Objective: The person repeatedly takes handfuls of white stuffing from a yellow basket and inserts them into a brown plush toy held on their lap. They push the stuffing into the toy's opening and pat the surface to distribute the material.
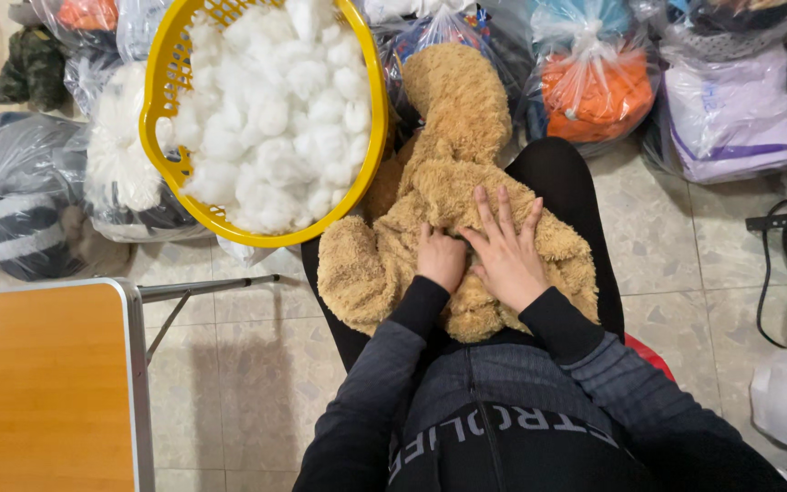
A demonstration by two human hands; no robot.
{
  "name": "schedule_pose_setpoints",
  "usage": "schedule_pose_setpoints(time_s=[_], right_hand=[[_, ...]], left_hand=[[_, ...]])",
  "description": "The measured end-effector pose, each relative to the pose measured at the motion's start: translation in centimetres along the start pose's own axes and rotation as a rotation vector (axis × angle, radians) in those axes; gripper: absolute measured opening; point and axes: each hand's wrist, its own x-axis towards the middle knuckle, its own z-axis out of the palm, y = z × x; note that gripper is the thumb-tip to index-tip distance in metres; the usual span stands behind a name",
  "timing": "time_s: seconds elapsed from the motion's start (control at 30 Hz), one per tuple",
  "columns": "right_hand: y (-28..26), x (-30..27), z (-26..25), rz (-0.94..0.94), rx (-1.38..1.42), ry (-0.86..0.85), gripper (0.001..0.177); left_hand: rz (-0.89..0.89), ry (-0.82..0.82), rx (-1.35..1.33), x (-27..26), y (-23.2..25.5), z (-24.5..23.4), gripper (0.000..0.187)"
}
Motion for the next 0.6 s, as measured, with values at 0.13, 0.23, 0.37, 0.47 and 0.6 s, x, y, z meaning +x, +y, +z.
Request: schedule_pose_setpoints(time_s=[0.13, 0.23, 0.37, 0.47, 0.6], right_hand=[[0.4, -0.5, -0.2, 0.031, 0.054, -0.024, 0.069], [0.5, -0.3, -0.1, 0.024, 0.080, -0.002, 0.066], [0.4, 0.0, 0.2, 0.014, 0.060, -0.009, 0.064], [0.4, 0.3, 0.3, 0.011, 0.082, 0.002, 0.062], [0.0, 0.3, 0.2, -0.009, 0.179, 0.069, 0.068]], left_hand=[[-0.040, 0.214, 0.006, -1.6, -0.8, -2.8, 0.015], [-0.097, 0.309, -0.146, -2.7, -1.9, -5.2, 0.010], [-0.182, 0.483, -0.341, -3.2, -3.2, -7.4, 0.015], [-0.351, 0.496, -0.564, -3.6, -3.8, -8.3, 0.019], [-0.539, 0.386, -0.876, -4.8, -4.3, -8.8, 0.015]])
